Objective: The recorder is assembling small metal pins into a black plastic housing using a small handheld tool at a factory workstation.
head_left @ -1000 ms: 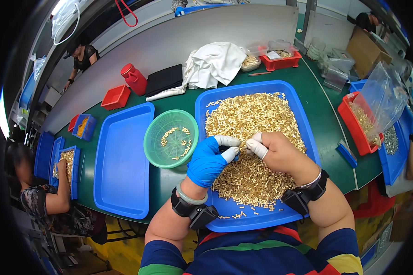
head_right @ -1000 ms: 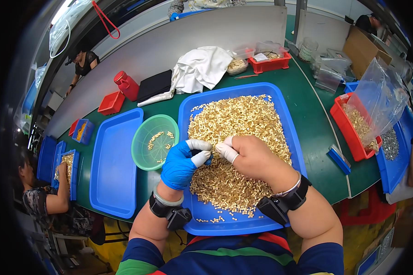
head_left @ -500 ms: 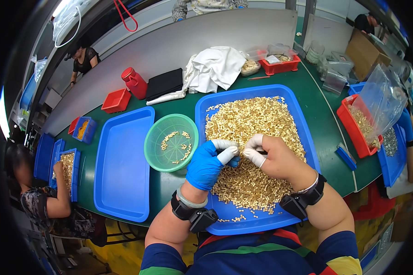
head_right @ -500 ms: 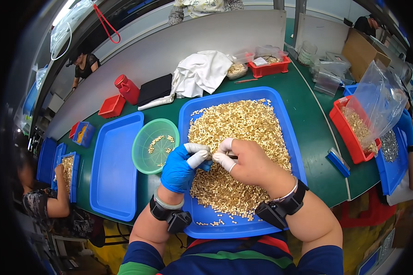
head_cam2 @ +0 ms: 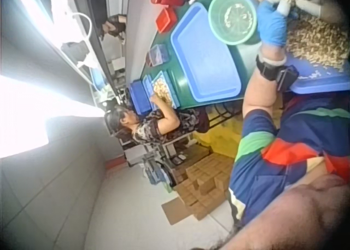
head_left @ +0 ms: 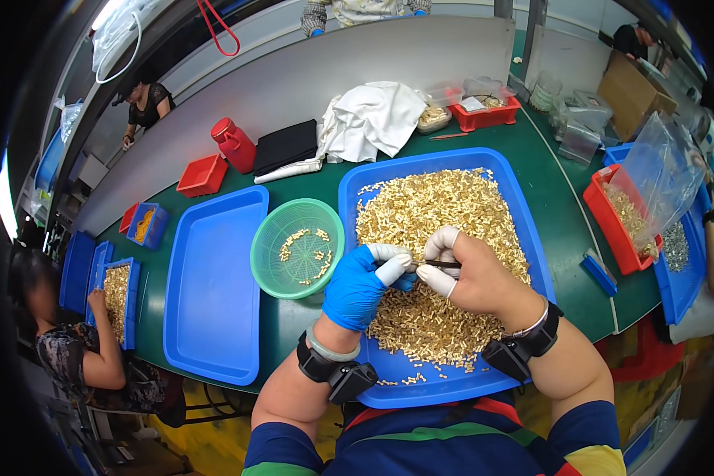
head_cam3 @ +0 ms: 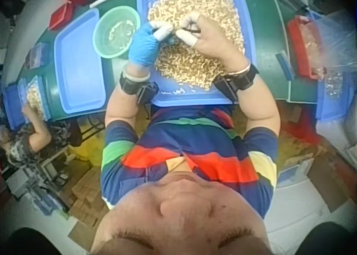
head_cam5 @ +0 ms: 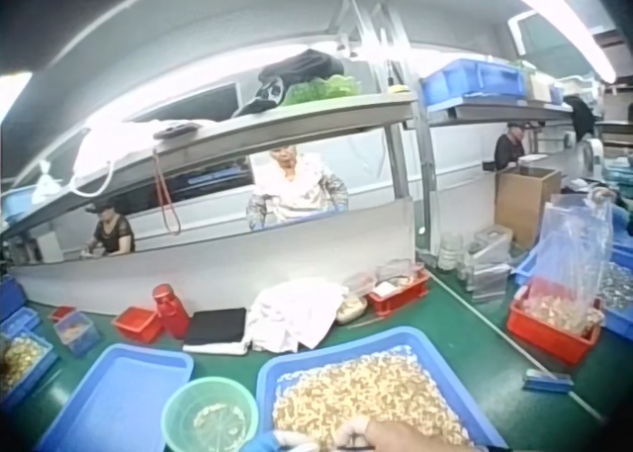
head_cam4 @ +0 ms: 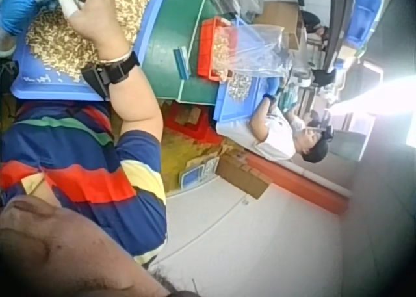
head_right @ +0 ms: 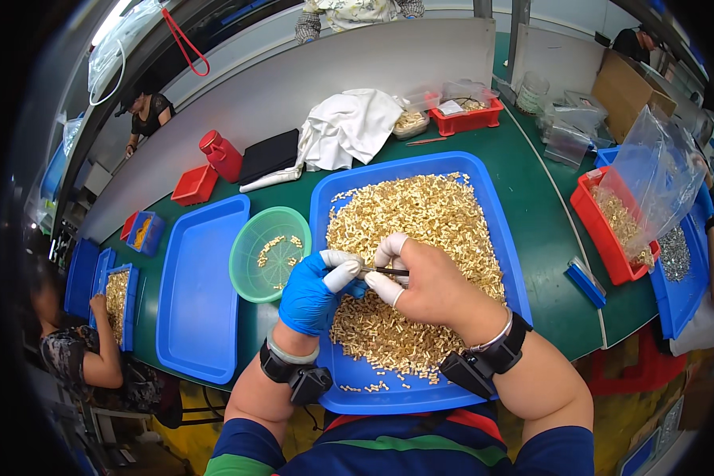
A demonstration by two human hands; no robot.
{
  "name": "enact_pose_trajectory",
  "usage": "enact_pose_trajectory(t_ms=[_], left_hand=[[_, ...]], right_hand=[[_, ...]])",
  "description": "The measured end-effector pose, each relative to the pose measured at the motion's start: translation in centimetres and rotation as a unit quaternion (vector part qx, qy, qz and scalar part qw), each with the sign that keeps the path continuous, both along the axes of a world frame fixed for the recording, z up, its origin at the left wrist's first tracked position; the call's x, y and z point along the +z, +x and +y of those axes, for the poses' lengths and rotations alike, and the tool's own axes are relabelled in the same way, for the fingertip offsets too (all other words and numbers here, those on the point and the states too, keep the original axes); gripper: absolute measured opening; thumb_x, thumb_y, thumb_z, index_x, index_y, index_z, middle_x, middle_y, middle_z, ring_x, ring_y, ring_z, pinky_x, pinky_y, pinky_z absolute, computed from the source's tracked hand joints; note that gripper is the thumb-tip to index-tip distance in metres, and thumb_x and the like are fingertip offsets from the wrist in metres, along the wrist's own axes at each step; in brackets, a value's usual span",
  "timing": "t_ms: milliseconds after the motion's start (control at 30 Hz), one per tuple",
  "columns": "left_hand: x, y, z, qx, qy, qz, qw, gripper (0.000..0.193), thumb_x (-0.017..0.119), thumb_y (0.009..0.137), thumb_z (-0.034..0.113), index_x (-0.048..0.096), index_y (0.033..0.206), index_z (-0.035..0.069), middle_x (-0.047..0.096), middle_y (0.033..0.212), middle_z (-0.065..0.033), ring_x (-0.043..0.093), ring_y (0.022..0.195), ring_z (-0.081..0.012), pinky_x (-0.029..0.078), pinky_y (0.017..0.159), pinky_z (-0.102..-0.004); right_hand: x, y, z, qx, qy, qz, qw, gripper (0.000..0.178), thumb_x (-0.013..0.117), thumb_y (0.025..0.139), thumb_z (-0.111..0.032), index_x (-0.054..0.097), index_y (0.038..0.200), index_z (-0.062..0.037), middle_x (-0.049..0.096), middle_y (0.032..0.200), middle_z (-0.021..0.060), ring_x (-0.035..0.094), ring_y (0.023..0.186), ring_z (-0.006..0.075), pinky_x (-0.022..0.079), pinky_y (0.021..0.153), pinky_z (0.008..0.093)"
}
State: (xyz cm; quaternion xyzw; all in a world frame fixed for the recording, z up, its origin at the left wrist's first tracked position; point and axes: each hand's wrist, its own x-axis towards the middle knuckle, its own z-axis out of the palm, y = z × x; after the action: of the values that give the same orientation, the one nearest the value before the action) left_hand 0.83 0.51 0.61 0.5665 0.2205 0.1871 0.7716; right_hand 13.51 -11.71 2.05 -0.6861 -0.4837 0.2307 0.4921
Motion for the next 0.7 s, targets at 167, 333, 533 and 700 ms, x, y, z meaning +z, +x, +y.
enact_pose_trajectory(t_ms=[167, 333, 533, 700], left_hand=[[-0.1, -0.1, 0.1, 0.001, -0.001, 0.007, 1.0, 0.011, 0.058, 0.079, 0.008, 0.058, 0.085, -0.001, 0.06, 0.079, -0.0102, 0.058, 0.068, -0.0166, 0.048, 0.061, -0.0267], [0.3, 0.1, 0.0, 0.036, -0.037, -0.013, 0.999, 0.014, 0.057, 0.082, 0.008, 0.059, 0.091, -0.002, 0.062, 0.08, -0.0079, 0.058, 0.07, -0.0127, 0.047, 0.063, -0.0234], [-0.4, -0.1, 0.4, -0.002, 0.033, -0.033, 0.999, 0.016, 0.055, 0.081, 0.005, 0.058, 0.095, -0.002, 0.061, 0.085, -0.0084, 0.057, 0.076, -0.0134, 0.046, 0.069, -0.0237], [-0.5, -0.1, 0.4, -0.004, 0.066, -0.01, 0.998, 0.018, 0.055, 0.079, 0.0, 0.056, 0.096, -0.002, 0.06, 0.088, -0.01, 0.057, 0.079, -0.0154, 0.046, 0.071, -0.0257]], right_hand=[[-0.2, 0.1, -0.1, 0.022, 0.019, -0.016, 0.999, 0.009, 0.06, 0.076, -0.007, 0.054, 0.081, -0.0039, 0.052, 0.064, 0.0026, 0.047, 0.057, 0.0101, 0.039, 0.052, 0.0239], [0.3, 0.0, -0.3, -0.022, 0.048, -0.003, 0.999, 0.009, 0.06, 0.077, -0.004, 0.055, 0.084, -0.0025, 0.051, 0.067, -0.0002, 0.045, 0.06, 0.0057, 0.038, 0.054, 0.0207], [-0.7, 0.6, -0.1, 0.029, 0.081, 0.021, 0.996, 0.011, 0.06, 0.077, -0.004, 0.057, 0.087, -0.0021, 0.054, 0.071, 0.0011, 0.048, 0.062, 0.0062, 0.04, 0.056, 0.0204], [-0.2, 0.6, -0.2, 0.027, 0.045, -0.002, 0.999, 0.01, 0.06, 0.077, -0.005, 0.058, 0.087, -0.0023, 0.055, 0.072, 0.0011, 0.049, 0.062, 0.0064, 0.041, 0.055, 0.0207]])
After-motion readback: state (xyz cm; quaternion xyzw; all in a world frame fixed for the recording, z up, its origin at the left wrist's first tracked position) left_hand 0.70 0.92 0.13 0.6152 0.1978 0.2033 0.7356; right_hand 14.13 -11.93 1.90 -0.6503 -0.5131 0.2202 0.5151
